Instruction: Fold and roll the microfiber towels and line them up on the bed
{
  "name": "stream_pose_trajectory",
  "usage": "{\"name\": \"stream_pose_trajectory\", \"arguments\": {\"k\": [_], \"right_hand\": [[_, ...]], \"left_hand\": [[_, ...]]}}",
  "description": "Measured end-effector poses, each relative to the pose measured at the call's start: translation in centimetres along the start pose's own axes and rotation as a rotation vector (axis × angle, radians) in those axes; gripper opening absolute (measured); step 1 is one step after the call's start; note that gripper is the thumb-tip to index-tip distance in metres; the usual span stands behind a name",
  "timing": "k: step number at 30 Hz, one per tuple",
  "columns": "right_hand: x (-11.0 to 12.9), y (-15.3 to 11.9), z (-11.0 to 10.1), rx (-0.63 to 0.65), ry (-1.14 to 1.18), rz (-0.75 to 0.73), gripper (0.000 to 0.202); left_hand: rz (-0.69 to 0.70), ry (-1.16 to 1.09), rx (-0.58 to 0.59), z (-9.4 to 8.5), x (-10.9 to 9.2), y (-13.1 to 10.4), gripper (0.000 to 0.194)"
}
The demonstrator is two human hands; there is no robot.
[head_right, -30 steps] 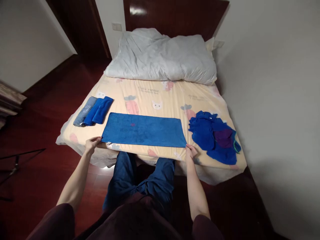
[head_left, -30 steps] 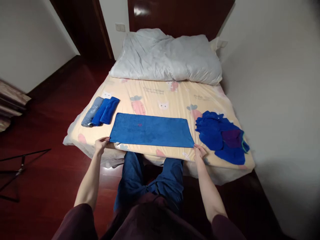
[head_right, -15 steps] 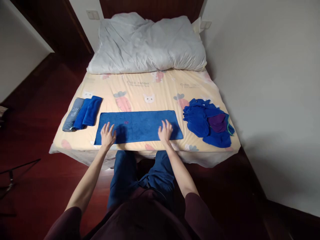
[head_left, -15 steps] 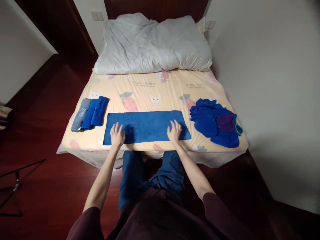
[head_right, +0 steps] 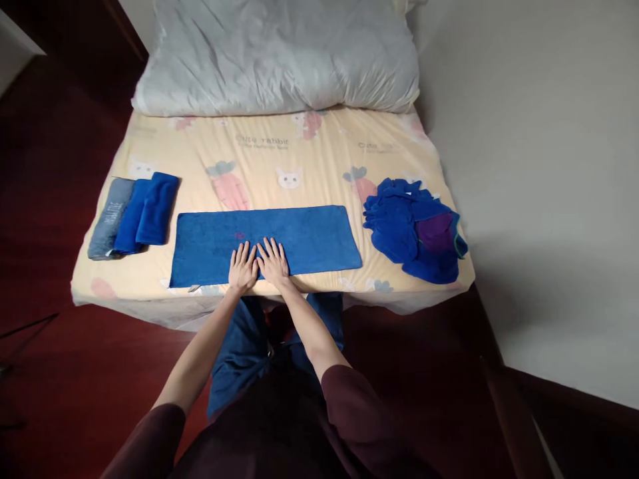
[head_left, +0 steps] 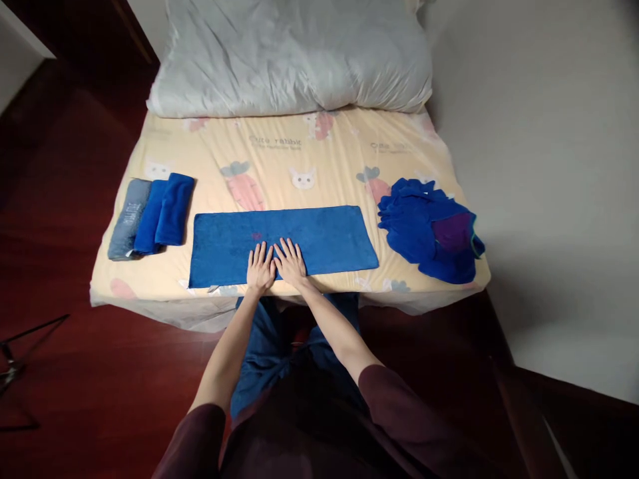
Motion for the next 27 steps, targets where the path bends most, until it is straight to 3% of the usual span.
{"name": "stream_pose_trajectory", "arguments": {"k": [3,5,13,17,20,22,24,27], "right_hand": [[-1.0,-0.1,-0.8,0.014,-0.008,-0.015,0.058],[-3.0,-0.6,-1.9,0.003,-0.025,0.015,0.06],[-18.2,-7.1,-9.6,-0.217,-0.178,0.377,0.061],[-22.2,-9.4,-11.0,-0.312,-0.187,0.466,0.064],[-22.3,-9.4,-10.9,-0.344,-0.196,0.499,0.063],[-21.0,-8.8,-10.6,-0.39,-0.219,0.51,0.061],[-18.2,-7.7,-10.0,-0.416,-0.226,0.476,0.061],[-12.0,-5.8,-7.7,-0.402,-0.175,0.343,0.063]], "left_hand": [[0.014,-0.003,0.022,-0.5,0.5,0.1,0.06],[-0.019,0.005,0.022,-1.0,1.7,-0.3,0.061],[-0.393,0.093,-0.075,-4.3,10.4,-4.5,0.066],[-0.523,0.123,-0.126,-5.1,11.8,-5.6,0.067],[-0.547,0.13,-0.128,-5.2,11.5,-5.6,0.068],[-0.547,0.129,-0.111,-5.2,11.4,-5.5,0.068],[-0.547,0.125,-0.095,-5.2,11.3,-5.4,0.068],[-0.55,0.124,-0.084,-5.2,11.4,-5.4,0.068]]}}
Point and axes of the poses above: each hand's wrist, its own y-axis towards the middle knuckle, its own z-axis out of the palm, x = y × z, the point moved 1 cm from there along y, towards the middle knuckle, and after that the axes turned 10 degrees about y, right-handed, at the moved point
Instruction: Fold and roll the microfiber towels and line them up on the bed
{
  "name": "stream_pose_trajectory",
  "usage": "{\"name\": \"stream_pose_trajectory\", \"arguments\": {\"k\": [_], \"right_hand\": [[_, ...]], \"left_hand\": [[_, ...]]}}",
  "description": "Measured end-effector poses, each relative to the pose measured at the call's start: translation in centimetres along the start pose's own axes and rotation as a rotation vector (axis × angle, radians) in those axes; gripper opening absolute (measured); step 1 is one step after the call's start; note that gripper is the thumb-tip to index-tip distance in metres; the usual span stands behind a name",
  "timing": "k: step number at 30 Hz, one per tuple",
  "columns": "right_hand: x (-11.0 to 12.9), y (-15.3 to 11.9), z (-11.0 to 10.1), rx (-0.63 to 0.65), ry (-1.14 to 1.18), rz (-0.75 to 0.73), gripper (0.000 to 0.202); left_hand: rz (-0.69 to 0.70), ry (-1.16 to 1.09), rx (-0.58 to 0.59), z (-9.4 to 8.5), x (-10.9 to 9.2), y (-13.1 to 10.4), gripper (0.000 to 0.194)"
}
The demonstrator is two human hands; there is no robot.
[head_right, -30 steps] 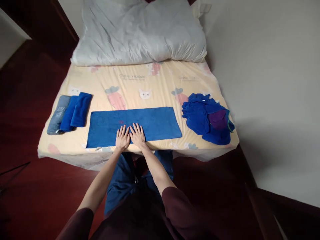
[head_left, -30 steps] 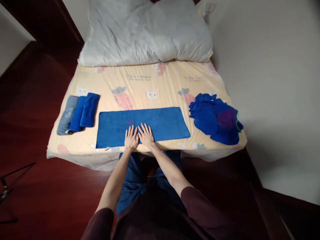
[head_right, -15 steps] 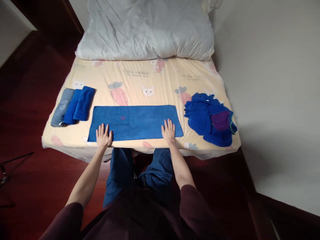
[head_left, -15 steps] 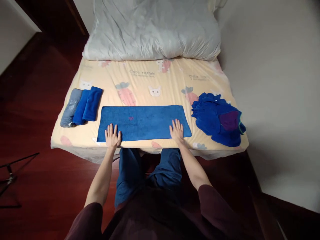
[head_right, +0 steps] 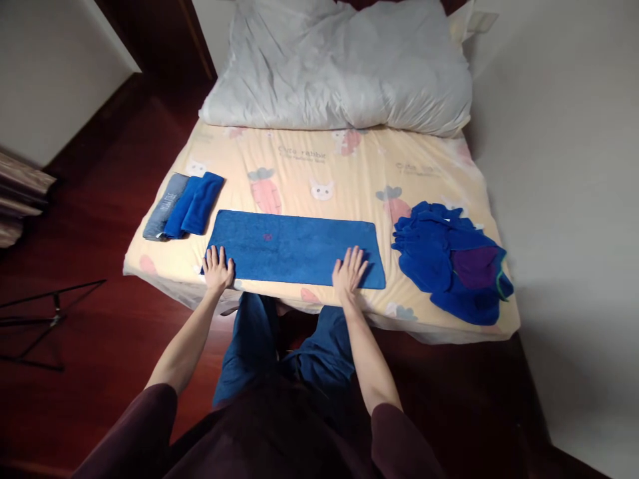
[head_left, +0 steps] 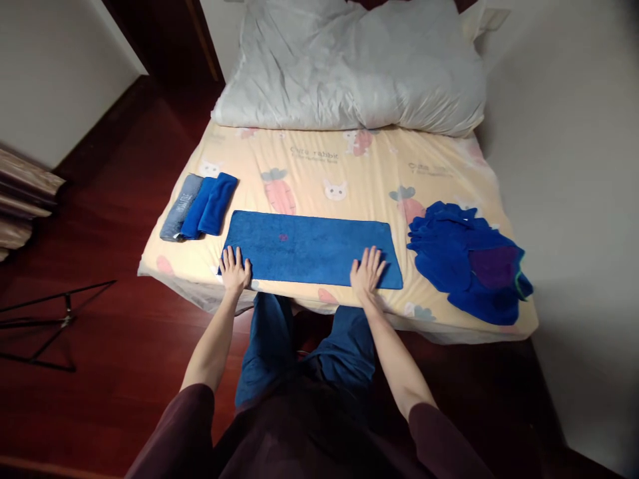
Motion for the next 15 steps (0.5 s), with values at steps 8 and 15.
{"name": "stream_pose_trajectory", "arguments": {"k": [8,15], "right_hand": [[10.6,-4.6,5.3,0.142,0.153,-0.054,0.059],[9.6,-4.3,6.5,0.103,0.144,-0.033,0.059]], "left_hand": [[0.044,0.052,0.039,-0.1,0.0,0.1,0.069],[0.517,-0.058,0.091,2.7,-13.2,0.3,0.064]]}}
Point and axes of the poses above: each hand's wrist, its own y-axis towards the middle knuckle, its own z-axis out of the palm, x = y × z, the point moved 1 cm from there along y, towards the middle knuckle, and after that the axes turned 10 degrees about y, right-handed, at the moved point
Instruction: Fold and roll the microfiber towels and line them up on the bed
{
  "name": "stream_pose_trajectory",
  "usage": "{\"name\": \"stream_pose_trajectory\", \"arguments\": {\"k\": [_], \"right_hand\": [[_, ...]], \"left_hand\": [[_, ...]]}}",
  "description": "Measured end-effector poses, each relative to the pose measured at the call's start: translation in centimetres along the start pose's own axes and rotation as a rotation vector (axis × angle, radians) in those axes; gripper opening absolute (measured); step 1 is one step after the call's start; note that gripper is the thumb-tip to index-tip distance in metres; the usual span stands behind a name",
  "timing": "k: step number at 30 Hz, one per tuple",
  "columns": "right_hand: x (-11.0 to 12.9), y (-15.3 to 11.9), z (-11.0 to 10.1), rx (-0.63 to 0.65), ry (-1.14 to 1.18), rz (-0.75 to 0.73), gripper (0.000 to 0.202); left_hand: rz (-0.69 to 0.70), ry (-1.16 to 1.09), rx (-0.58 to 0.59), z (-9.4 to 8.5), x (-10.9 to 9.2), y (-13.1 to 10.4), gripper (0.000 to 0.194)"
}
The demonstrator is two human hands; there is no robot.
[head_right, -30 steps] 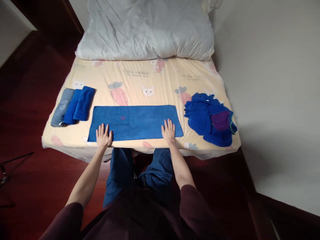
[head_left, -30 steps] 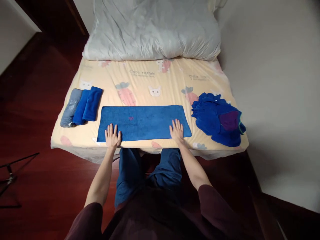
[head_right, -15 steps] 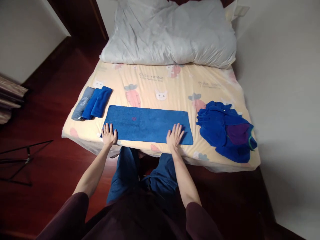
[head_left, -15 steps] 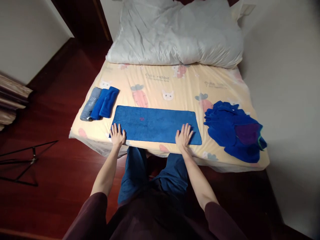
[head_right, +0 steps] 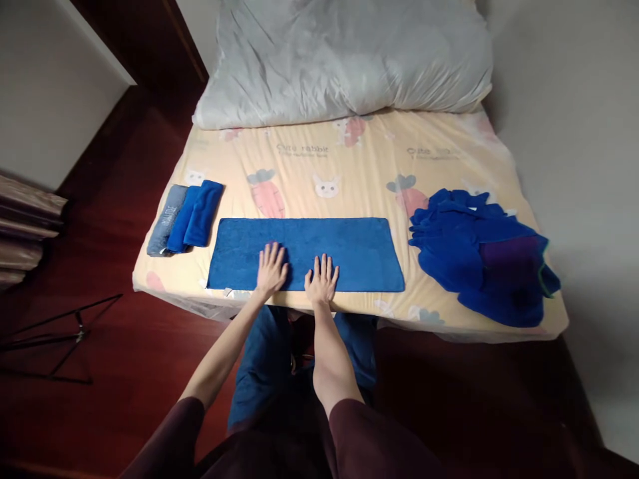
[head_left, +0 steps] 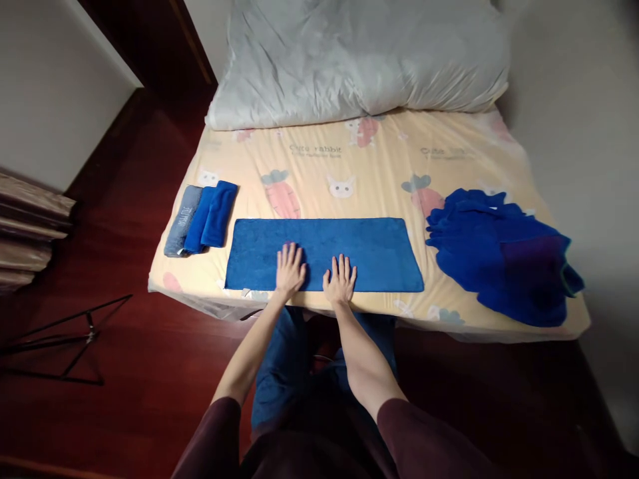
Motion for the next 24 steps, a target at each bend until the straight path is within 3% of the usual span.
{"name": "stream_pose_trajectory", "arguments": {"k": [2,4,7,10,16,19,22,24], "right_hand": [[-0.1,0.0,0.1,0.001,-0.001,-0.012,0.059],[-0.1,-0.1,0.2,0.005,0.005,-0.022,0.059],[-0.2,-0.1,0.3,-0.009,0.017,-0.009,0.06],[-0.1,-0.1,0.3,-0.019,0.012,-0.003,0.059],[-0.1,-0.1,0.3,-0.02,0.004,-0.005,0.058],[0.0,-0.1,0.3,-0.012,0.015,0.001,0.059],[0.0,-0.1,0.3,-0.012,0.005,-0.005,0.059],[0.0,0.0,0.3,-0.007,-0.002,-0.008,0.06]], "left_hand": [[0.144,-0.036,0.039,1.4,-3.9,2.9,0.062],[0.226,-0.058,0.069,2.6,-6.4,5.3,0.06],[0.29,-0.061,0.074,3.4,-6.2,7.4,0.059],[0.234,-0.043,0.046,2.9,-2.0,8.0,0.06],[-0.07,0.038,0.027,0.0,9.9,8.3,0.062],[-0.201,0.081,0.045,-1.3,14.9,8.8,0.064],[-0.254,0.106,0.086,-2.3,18.1,9.8,0.064],[-0.254,0.105,0.101,-2.6,18.7,10.1,0.064]]}}
Point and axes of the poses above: each hand's wrist, its own y-axis towards the middle knuckle, its own z-axis out of the palm, x = y × z, the point moved 1 cm from there along y, towards the middle knuckle, and after that the axes turned 10 degrees about y, right-handed, at the moved point
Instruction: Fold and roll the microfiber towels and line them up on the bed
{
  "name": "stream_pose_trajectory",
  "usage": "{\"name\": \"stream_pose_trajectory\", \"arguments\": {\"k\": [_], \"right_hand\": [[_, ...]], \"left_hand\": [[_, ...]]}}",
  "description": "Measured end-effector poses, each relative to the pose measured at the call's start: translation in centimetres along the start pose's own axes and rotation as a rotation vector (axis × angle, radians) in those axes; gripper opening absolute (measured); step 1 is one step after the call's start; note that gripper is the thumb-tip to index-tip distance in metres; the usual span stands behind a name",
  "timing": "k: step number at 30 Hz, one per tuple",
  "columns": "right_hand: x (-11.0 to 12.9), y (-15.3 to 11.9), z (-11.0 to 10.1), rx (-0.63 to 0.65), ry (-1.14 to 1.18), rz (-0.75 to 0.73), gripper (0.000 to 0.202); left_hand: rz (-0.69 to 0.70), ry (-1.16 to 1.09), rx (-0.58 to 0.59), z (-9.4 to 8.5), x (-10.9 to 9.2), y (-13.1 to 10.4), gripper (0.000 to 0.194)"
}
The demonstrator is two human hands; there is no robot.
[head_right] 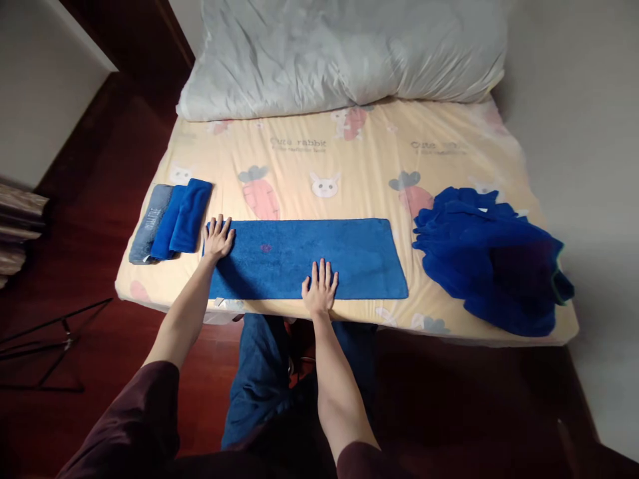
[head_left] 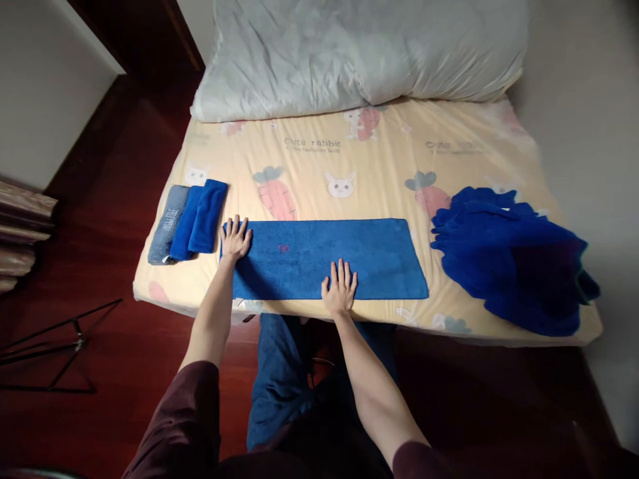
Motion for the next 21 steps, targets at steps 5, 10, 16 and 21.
{"name": "stream_pose_trajectory", "arguments": {"k": [5,10,16,21], "right_hand": [[-0.1,0.1,0.1,-0.001,0.005,0.012,0.06],[0.3,0.5,-0.2,0.019,0.02,0.015,0.058],[0.7,0.8,-1.1,0.08,0.02,0.054,0.059],[1.1,0.5,-1.4,0.113,-0.018,0.037,0.06]], "left_hand": [[0.057,-0.044,-0.083,0.4,-3.6,-5.1,0.064],[0.023,-0.15,-0.122,1.9,-7.3,-13.9,0.062],[-0.044,-0.161,-0.211,2.0,-7.7,-15.1,0.06],[-0.054,-0.23,-0.241,2.4,-7.6,-14.7,0.061]]}}
Point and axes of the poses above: each hand's wrist, its own y-axis towards the middle knuckle, its own z-axis out of the palm, x = y × z, the point moved 1 cm from there along y, towards the middle knuckle, and after that the axes turned 10 degrees about y, right-handed, at the moved point
